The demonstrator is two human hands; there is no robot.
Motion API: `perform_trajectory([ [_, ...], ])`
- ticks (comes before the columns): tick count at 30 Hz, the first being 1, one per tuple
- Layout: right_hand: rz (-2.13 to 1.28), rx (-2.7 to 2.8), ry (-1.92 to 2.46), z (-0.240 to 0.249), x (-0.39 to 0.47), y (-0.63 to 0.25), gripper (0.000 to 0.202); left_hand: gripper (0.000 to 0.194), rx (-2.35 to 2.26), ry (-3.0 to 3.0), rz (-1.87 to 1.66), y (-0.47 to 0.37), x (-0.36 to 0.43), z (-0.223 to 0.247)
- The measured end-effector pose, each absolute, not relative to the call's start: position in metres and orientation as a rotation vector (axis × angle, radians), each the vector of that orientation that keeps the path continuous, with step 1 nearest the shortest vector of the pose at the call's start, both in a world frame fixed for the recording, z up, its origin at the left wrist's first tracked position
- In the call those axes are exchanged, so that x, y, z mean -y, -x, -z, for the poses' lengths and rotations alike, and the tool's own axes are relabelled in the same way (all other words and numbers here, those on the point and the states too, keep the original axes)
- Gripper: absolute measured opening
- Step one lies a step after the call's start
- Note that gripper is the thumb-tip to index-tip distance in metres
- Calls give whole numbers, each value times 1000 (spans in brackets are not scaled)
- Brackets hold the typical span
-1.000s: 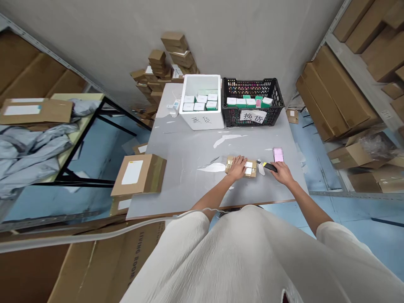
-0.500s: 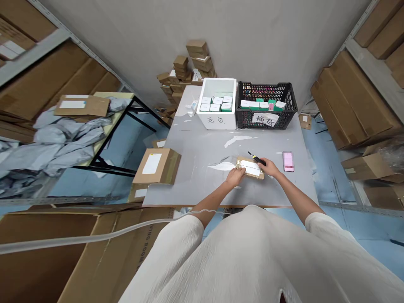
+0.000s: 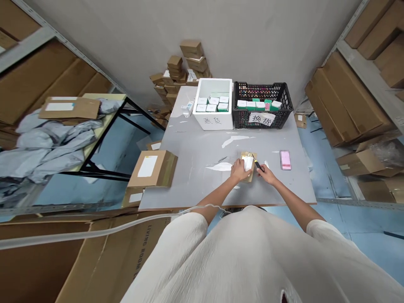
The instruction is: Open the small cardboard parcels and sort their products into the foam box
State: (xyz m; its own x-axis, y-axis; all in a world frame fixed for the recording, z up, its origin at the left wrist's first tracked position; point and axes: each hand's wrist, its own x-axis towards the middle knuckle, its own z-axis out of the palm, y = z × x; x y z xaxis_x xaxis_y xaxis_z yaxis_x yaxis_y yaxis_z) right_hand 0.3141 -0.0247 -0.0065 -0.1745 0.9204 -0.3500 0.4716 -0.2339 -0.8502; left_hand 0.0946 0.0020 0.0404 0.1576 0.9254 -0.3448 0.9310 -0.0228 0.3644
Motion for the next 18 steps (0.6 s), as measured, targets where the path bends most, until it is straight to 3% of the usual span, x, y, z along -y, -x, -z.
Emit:
perform_trajectory([
  [3,-1370,1458,1714,4,20,-321,51,103,-1819,-1875,55,-114,-1,-32],
  [5,-1299,1433,1744,0,15,-328,51,110,-1828,-1868,91,-121,-1,-24],
  [10,-1200,1371,1795,-12,4,-345,48,103,-1594,-2016,226,-113,-12,-8],
  [14,-1315,1392,1795,-21,5,-360,45,96,-1467,-2144,204,-91,-22,-10],
  [18,-1462,1432,1782,-28,11,-380,42,77,-1404,-2278,167,-80,-23,-25],
])
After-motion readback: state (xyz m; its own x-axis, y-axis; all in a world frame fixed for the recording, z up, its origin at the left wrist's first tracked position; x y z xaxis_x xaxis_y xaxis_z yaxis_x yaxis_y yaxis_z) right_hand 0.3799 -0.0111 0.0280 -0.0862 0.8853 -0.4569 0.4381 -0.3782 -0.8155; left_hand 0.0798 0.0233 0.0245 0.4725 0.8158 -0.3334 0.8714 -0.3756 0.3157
